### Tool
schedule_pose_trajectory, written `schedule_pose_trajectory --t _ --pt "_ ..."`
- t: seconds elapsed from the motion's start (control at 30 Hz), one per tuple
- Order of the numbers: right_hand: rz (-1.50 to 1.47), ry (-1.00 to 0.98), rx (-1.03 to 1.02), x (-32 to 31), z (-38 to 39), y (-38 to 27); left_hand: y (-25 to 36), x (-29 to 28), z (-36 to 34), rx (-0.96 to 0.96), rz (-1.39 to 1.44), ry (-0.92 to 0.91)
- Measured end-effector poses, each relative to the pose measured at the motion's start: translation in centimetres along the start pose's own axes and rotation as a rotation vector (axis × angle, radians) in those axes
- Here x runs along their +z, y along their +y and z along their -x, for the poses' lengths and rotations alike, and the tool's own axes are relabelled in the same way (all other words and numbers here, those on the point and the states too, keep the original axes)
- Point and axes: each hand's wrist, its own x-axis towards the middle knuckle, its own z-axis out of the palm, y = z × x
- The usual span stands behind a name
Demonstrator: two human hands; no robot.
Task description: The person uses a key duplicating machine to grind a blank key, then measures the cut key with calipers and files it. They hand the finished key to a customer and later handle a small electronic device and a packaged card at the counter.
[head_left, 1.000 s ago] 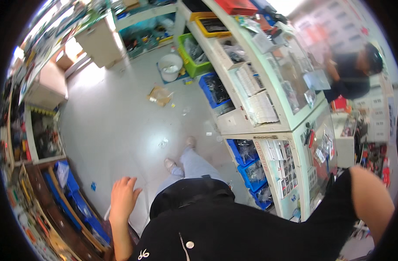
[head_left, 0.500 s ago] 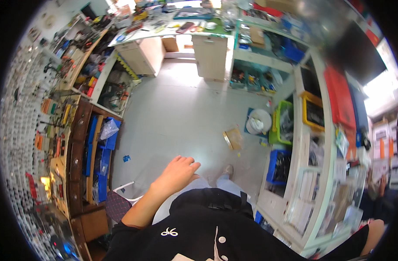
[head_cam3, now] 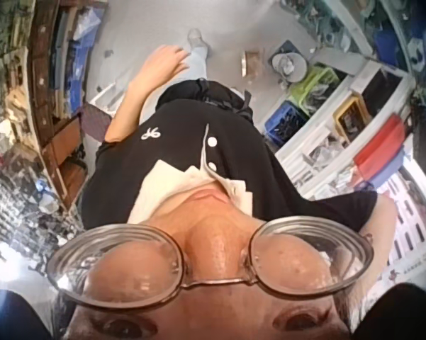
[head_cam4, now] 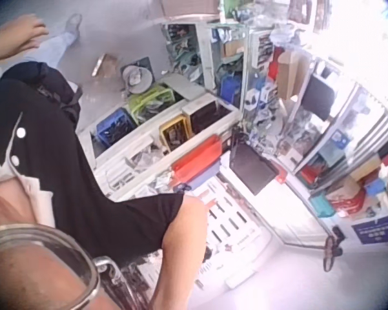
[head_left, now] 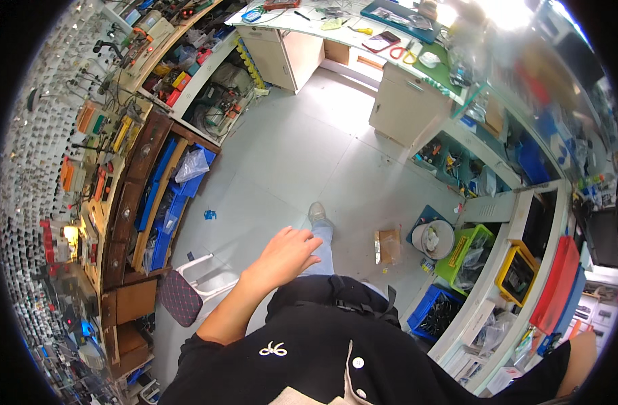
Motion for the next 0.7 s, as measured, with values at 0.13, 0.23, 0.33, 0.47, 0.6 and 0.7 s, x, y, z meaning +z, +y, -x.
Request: schedule_pose_trajectory --t 0.13,0.23,0.33,0.47,0.6,0.7 --pt "0.019 0.020 0.048 -4.2 -6.5 -5.0 -7.8 -6.4 -4.3 -0.026 0.024 0.077" --pt "0.026 0.063 0.061 -8.2 -10.7 -8.8 -12.9 -11.1 -7.3 -0.059 -0.080 0.093" --pt "0.066 0.140 0.025 -13.5 -14.0 -12.7 -16.4 -14.4 -10.9 -0.041 -0.058 0.101" --pt "0.170 0.240 -0.131 -23.0 -18.5 -19.8 -19.8 -17.2 -16.4 -0.016 -0.053 0.121" --pt "0.367 0.370 -0.477 -35.9 -21.1 -28.9 -23.0 -19.3 -22.0 -0.028 -0.004 0.123" --pt "0.546 0.472 -0.877 -46.2 -21.5 -36.3 -25.8 -22.1 -26.1 -0.160 0.009 0.125"
